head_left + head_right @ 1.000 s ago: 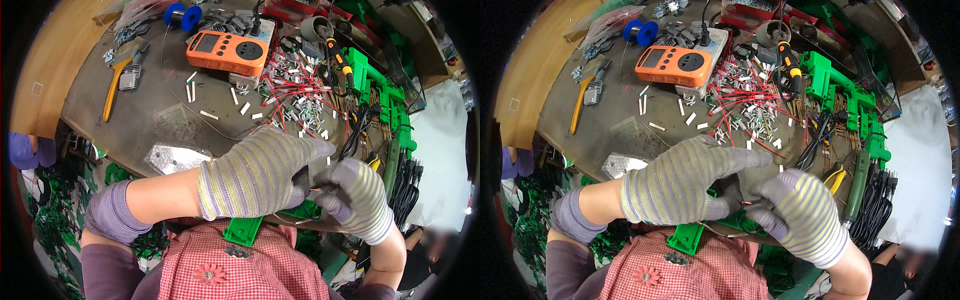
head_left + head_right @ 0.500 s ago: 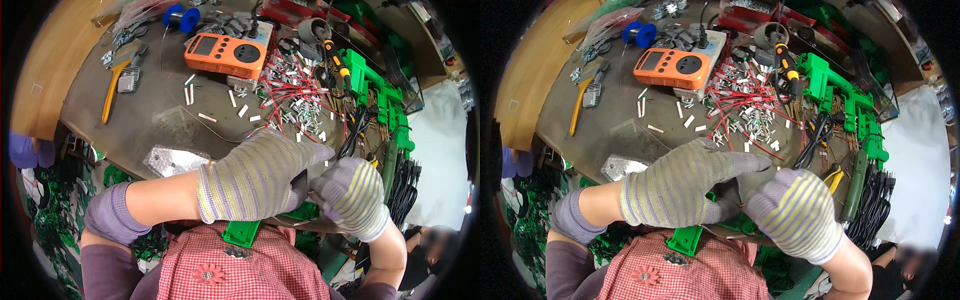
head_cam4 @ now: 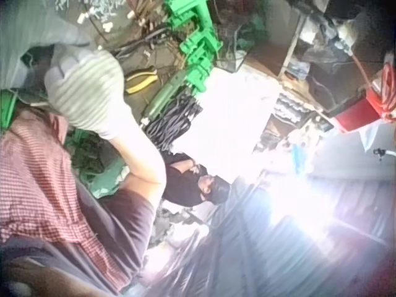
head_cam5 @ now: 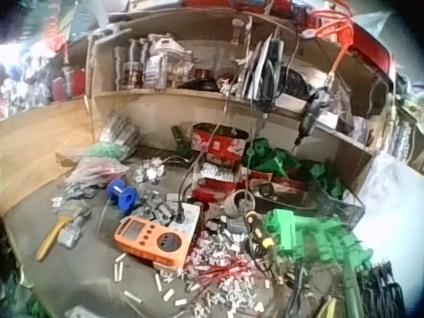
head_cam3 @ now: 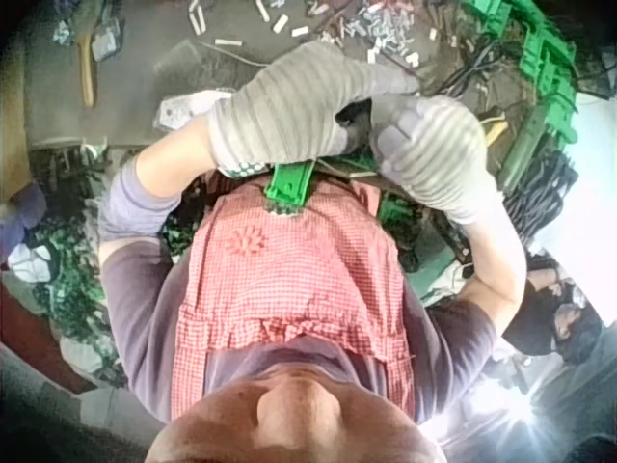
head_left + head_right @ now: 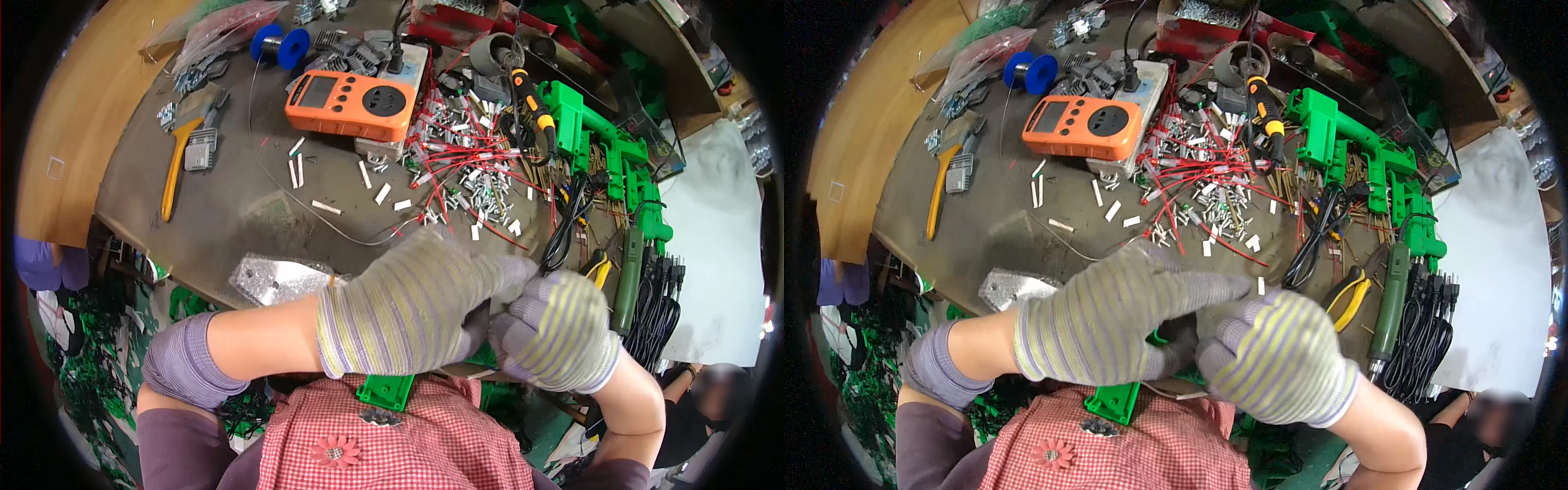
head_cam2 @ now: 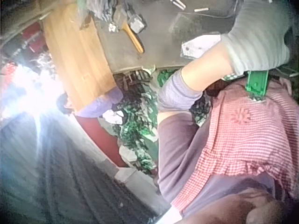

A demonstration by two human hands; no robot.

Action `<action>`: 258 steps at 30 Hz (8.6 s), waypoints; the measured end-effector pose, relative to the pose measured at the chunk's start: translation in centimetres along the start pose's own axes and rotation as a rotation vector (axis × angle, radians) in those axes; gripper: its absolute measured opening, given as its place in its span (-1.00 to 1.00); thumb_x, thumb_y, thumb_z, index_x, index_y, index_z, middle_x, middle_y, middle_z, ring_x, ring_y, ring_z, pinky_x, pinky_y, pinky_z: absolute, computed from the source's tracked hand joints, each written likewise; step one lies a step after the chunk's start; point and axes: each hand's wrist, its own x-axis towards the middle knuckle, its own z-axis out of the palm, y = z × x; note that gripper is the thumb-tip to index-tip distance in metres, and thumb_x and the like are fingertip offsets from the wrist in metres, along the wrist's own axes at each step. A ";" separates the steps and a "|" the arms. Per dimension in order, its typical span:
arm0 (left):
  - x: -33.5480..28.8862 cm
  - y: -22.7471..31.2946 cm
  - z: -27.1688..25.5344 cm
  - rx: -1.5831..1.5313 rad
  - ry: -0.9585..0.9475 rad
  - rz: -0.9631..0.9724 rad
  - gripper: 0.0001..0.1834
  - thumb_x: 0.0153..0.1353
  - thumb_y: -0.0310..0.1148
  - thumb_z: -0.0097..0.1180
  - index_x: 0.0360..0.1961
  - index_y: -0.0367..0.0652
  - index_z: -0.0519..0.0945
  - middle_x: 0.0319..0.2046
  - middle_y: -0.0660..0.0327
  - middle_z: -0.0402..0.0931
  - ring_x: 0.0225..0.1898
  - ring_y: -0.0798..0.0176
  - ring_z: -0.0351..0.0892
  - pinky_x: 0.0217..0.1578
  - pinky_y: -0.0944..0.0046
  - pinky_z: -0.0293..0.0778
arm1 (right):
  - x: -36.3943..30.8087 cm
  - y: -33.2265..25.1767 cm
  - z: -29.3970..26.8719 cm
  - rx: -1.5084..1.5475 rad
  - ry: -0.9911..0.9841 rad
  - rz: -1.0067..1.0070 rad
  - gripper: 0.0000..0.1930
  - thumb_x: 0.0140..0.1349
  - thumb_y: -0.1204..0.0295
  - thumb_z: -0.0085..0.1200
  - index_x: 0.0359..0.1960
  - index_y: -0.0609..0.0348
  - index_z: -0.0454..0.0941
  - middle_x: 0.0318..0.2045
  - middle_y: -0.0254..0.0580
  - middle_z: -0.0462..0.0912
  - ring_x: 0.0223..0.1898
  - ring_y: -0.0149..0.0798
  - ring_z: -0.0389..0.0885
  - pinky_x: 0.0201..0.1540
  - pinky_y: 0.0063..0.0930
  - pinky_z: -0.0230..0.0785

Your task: Assembling the internal wiring and casing of a handheld electronic device.

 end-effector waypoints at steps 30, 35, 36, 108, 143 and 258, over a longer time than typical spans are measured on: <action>-3.5 -4.5 -2.5 0.575 0.110 -0.291 -0.77 -0.01 -0.27 0.34 -0.48 -0.15 0.56 -0.49 0.10 0.49 -0.34 -0.06 0.50 -0.27 -0.02 0.38 | 2.5 10.0 -0.1 0.515 1.264 0.648 -0.72 0.29 0.26 0.17 -0.14 0.21 0.65 -0.48 -0.38 0.58 -0.51 -0.55 0.43 -0.43 -0.68 0.26; -3.3 -3.1 -2.8 0.501 0.338 -0.270 -0.88 0.02 -0.42 0.26 -0.48 -0.17 0.55 -0.45 0.11 0.57 -0.35 -0.08 0.54 -0.23 0.03 0.39 | -3.6 7.8 0.9 1.295 1.432 0.585 -0.58 0.39 0.02 0.08 -0.12 0.19 0.57 -0.67 -0.44 0.40 -0.67 -0.56 0.35 -0.62 -0.67 0.12; -3.3 -2.3 -3.0 0.441 0.368 -0.157 -0.92 0.00 -0.51 0.23 -0.46 -0.17 0.56 -0.50 0.14 0.55 -0.39 0.02 0.54 -0.30 0.10 0.39 | -0.6 5.4 0.1 1.112 1.751 0.938 -0.60 0.42 0.01 0.04 -0.16 0.14 0.53 -0.59 -0.42 0.46 -0.67 -0.48 0.41 -0.63 -0.60 0.22; -7.3 0.4 0.5 -0.019 0.474 -0.212 -0.83 -0.09 -0.49 0.36 -0.39 -0.06 0.72 -0.50 0.28 0.59 -0.46 0.20 0.51 -0.42 0.22 0.41 | 4.3 5.0 -0.2 1.465 0.810 0.725 -0.69 0.37 0.14 0.08 -0.28 0.16 0.53 -0.53 -0.35 0.55 -0.75 -0.67 0.29 -0.73 -0.79 0.05; -9.1 1.2 1.6 0.008 0.431 -0.183 -0.83 0.01 -0.42 0.37 -0.31 -0.04 0.73 -0.40 0.23 0.46 -0.35 0.16 0.46 -0.30 0.20 0.39 | 3.6 0.3 1.4 1.193 1.208 0.754 -0.61 0.40 0.12 0.06 -0.26 0.30 0.46 -0.44 -0.27 0.43 -0.77 -0.57 0.19 -0.66 -0.68 0.12; -5.0 2.9 4.8 0.800 0.353 -0.089 -0.80 -0.28 -0.12 0.36 -0.50 0.33 0.69 0.18 0.52 0.53 0.24 0.10 0.33 0.24 -0.20 0.07 | -1.9 -2.9 3.8 0.617 0.439 0.399 -0.70 -0.06 0.40 0.42 -0.25 0.09 0.66 -0.39 -0.19 0.63 -0.37 -0.02 0.61 -0.31 -0.22 0.47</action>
